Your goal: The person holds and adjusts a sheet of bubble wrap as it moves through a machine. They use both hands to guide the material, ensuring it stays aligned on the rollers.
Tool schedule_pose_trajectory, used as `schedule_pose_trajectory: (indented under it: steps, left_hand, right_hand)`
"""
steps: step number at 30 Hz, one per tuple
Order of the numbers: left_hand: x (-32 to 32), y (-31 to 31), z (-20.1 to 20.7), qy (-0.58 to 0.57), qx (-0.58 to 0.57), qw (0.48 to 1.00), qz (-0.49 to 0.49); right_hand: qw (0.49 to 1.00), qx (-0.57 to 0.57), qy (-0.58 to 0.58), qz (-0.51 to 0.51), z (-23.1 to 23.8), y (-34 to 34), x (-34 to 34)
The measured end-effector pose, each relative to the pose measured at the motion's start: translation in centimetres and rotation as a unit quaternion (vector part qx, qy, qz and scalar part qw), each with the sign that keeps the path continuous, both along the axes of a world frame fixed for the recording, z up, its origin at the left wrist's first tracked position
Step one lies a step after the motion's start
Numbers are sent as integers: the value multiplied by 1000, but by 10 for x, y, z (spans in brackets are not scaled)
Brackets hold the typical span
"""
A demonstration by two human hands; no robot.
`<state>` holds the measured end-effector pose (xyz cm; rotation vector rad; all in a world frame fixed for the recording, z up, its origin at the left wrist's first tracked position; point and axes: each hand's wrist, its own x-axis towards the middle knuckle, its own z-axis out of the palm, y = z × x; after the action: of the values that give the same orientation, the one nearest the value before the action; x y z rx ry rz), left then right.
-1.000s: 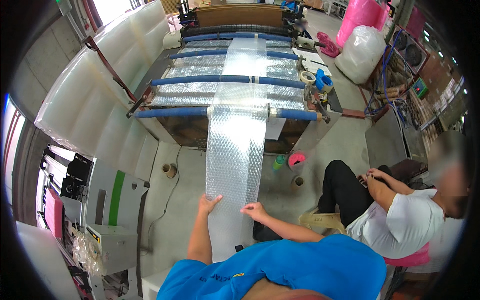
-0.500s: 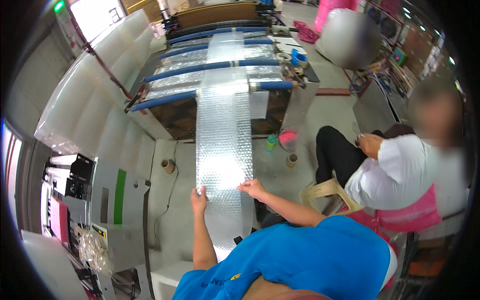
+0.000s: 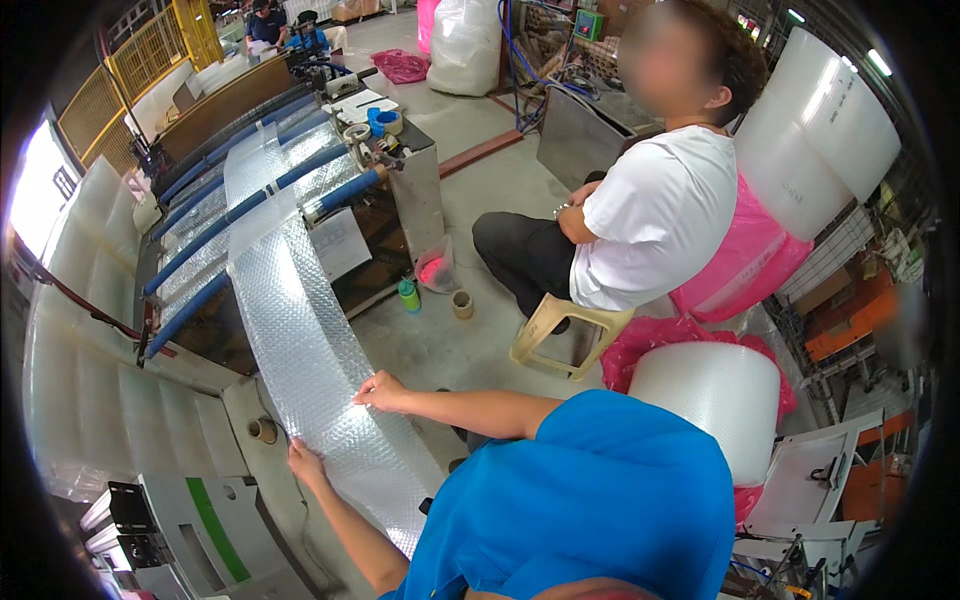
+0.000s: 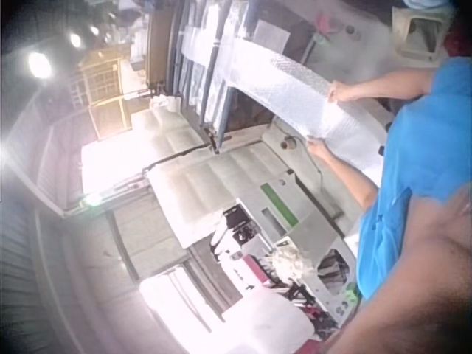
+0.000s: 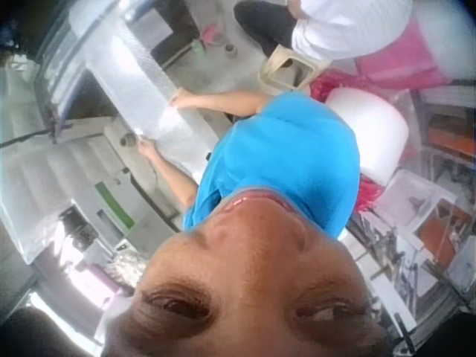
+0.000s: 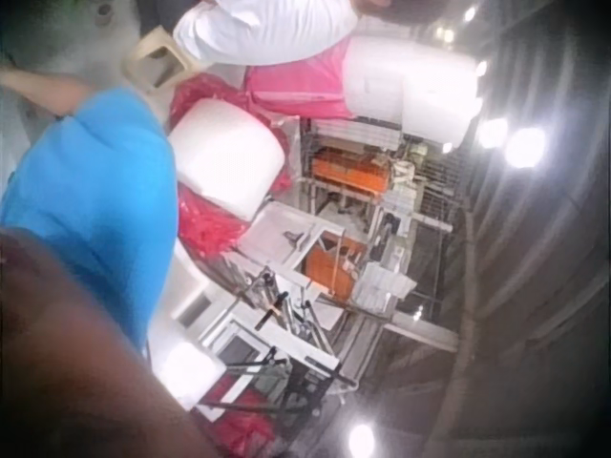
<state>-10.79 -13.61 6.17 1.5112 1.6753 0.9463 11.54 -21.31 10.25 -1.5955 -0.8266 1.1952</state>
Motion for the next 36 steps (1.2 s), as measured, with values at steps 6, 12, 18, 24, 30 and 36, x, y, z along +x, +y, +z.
schedule_pose_trajectory:
  steps: [6,12,18,24,30,36]
  left_hand:
    - [12,-11,-14,9,-7,1000,13]
    - [32,-16,-14,80,-9,997,1]
    - [17,1,-62,164,-37,986,5]
    - [30,10,-51,213,-216,953,19]
    - [48,-7,-74,372,-28,915,153]
    - [147,-19,-34,-253,-454,854,-24]
  right_hand:
    - [999,-31,-7,13,-19,2,8]
    - [997,-66,-38,30,-50,16,20]
    - [994,-32,-78,63,-97,33,18]
    - [983,-147,-42,98,-94,37,27]
    - [975,-176,-39,130,-125,46,26]
    - [985,-134,-33,102,-104,112,57]
